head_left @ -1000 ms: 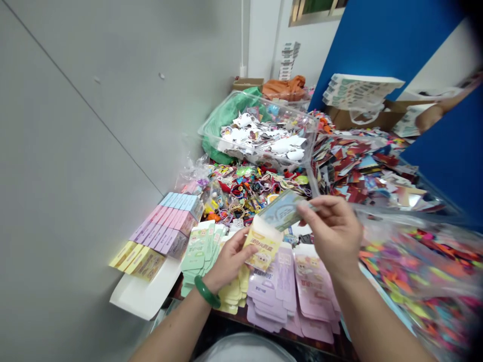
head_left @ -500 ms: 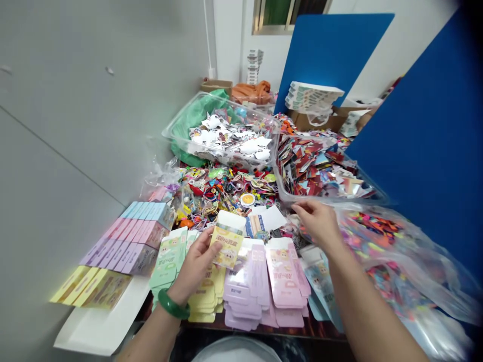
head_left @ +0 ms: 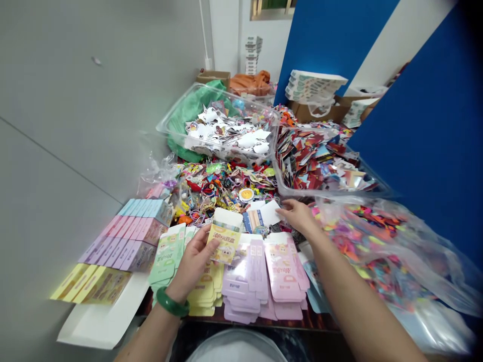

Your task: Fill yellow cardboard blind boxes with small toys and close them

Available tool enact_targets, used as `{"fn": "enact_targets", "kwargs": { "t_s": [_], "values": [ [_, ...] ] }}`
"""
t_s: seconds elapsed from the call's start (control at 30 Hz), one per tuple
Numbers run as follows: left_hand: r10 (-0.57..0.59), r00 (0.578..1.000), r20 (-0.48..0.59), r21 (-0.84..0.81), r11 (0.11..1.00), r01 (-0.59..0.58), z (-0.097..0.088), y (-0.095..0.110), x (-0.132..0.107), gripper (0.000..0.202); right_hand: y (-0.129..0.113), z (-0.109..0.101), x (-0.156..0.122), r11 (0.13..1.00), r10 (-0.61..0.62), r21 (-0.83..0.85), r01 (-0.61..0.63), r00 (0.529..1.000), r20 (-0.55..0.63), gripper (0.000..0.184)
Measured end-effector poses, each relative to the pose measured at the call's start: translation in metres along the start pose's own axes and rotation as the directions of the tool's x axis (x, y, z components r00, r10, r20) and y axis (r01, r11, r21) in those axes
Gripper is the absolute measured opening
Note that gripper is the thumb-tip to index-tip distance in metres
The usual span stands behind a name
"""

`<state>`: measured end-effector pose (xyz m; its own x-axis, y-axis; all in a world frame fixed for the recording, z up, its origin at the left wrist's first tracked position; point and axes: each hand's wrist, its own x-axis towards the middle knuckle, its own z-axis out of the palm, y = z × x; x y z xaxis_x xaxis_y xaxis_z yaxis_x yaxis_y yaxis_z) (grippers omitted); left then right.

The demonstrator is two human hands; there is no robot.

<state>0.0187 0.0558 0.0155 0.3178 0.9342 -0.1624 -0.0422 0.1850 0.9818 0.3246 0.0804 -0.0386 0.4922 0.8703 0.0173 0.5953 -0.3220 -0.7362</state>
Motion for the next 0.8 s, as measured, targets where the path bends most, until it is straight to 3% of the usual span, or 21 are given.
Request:
{"fn": "enact_targets", "kwargs": {
  "t_s": [0.1, 0.23, 0.37, 0.43, 0.63, 0.8],
  "values": [
    [0.016, 1.000, 0.005, 0.000, 1.000, -0.016, 0.000, -0.001, 0.000, 0.054, -0.006, -0.004, 0.001, 0.996, -0.015, 0.090, 0.018, 0.999, -0.036, 0.009],
    [0.046, 0.999, 0.002, 0.015, 0.999, -0.046, -0.002, -0.001, -0.001, 0.049, -0.019, -0.031, -0.015, 0.960, -0.058, 0.268, 0.086, 0.992, -0.110, 0.017],
    [0.031, 0.998, 0.061, 0.011, 0.999, -0.032, 0.005, -0.006, -0.001, 0.049, -0.043, -0.050, -0.051, 0.748, -0.040, 0.662, 0.047, 0.999, -0.026, 0.026],
    [0.030, 0.993, 0.112, 0.003, 1.000, -0.031, 0.011, -0.010, 0.000, 0.048, -0.058, -0.051, -0.070, 0.679, -0.064, 0.733, 0.038, 0.998, 0.008, 0.026],
    [0.069, 0.975, 0.213, 0.083, 0.993, -0.088, 0.016, -0.013, -0.001, 0.044, -0.073, -0.054, -0.090, 0.805, -0.320, 0.533, 0.258, 0.947, 0.024, 0.014],
    [0.034, 0.948, 0.317, 0.228, 0.967, -0.111, 0.011, -0.007, -0.004, 0.042, -0.065, -0.067, -0.081, 0.864, -0.451, 0.416, 0.285, 0.805, 0.386, 0.019]
  ]
}}
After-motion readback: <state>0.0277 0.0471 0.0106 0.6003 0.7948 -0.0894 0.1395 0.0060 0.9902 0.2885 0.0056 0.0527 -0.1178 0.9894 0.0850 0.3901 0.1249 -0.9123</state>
